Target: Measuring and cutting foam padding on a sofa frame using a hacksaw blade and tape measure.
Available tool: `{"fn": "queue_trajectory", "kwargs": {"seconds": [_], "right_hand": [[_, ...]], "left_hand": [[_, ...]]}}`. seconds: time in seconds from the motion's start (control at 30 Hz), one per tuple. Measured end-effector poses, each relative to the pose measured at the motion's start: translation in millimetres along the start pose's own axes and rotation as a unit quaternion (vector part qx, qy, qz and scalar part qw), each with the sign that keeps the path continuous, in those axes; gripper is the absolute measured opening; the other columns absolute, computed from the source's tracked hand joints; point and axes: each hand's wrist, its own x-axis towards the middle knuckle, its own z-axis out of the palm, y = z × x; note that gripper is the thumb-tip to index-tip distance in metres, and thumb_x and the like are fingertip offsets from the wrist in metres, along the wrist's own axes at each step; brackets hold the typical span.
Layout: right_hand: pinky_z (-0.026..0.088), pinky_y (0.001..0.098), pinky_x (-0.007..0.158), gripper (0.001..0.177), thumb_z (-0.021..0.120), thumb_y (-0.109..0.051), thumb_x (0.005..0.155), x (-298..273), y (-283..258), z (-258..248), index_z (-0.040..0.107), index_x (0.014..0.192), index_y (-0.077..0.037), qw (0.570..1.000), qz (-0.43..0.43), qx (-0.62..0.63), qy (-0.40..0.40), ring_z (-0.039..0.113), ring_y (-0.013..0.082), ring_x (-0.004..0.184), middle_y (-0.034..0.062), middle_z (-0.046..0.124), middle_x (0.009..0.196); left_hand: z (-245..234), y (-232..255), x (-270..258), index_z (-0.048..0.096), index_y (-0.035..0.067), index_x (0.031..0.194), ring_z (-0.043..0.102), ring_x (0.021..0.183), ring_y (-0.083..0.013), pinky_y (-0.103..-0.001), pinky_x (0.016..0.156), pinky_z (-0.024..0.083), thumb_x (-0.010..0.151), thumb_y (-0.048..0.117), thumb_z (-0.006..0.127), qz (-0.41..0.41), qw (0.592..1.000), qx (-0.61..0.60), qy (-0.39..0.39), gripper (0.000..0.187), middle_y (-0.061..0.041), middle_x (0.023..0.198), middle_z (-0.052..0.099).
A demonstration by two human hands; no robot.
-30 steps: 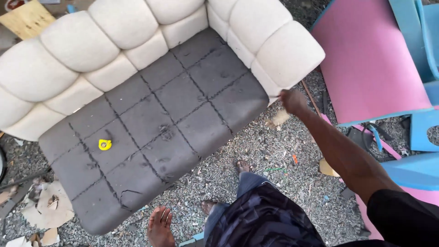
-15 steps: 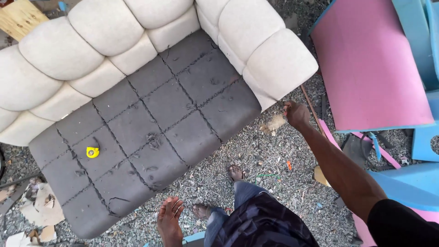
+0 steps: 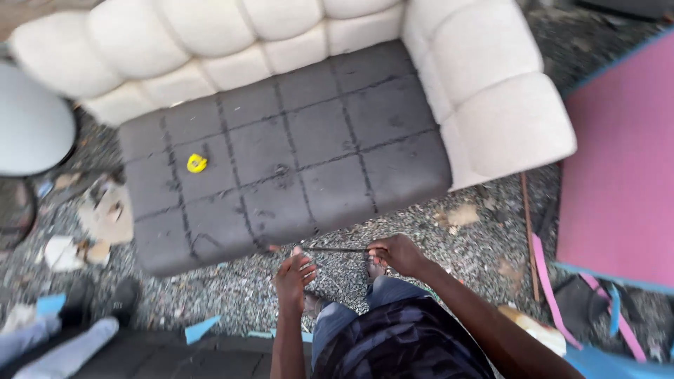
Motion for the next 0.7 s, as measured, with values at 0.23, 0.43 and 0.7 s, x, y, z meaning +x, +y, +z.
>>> {"fn": "queue_trajectory", "kwargs": {"seconds": [0.23,0.43,0.7], "right_hand": [[0.06,0.0503,0.077,0.025,0.063,-0.021,0.103,11,-105,0,0.078,0.122,-0.018,0.995,-0.066,0.031,-0.07,0.077,0.0377,0.086,0.0136,0.081,0.089],[0.058,0.0499,0.086,0.028,0.065,-0.035,0.099,29,-179,27,0.077,0.118,-0.018,0.981,-0.045,-0.075,-0.171,0.077,0.0363,0.1,0.0109,0.083,0.096],[0.055,0.0331,0.071,0.028,0.061,-0.034,0.101,60,-257,109,0.078,0.104,-0.013,0.962,-0.002,-0.044,-0.271,0.071,0.0178,0.064,0.0046,0.077,0.069]], "left_hand": [[-38,-10,17,0.054,-0.013,0.131,0.075,0.097,-0.0389,-0.048,0.083,0.071,0.103,0.013,0.064,-0.005,0.997,-0.078,-0.026,0.04,-0.031,0.114,0.068],[-86,-13,14,0.068,-0.008,0.115,0.078,0.083,-0.037,-0.043,0.075,0.071,0.096,0.009,0.075,0.064,0.98,-0.184,-0.046,0.027,-0.03,0.1,0.073],[-171,-5,7,0.067,-0.013,0.115,0.077,0.08,-0.0349,-0.039,0.073,0.071,0.096,0.007,0.076,0.116,0.958,-0.251,-0.076,0.029,-0.029,0.097,0.073]]}}
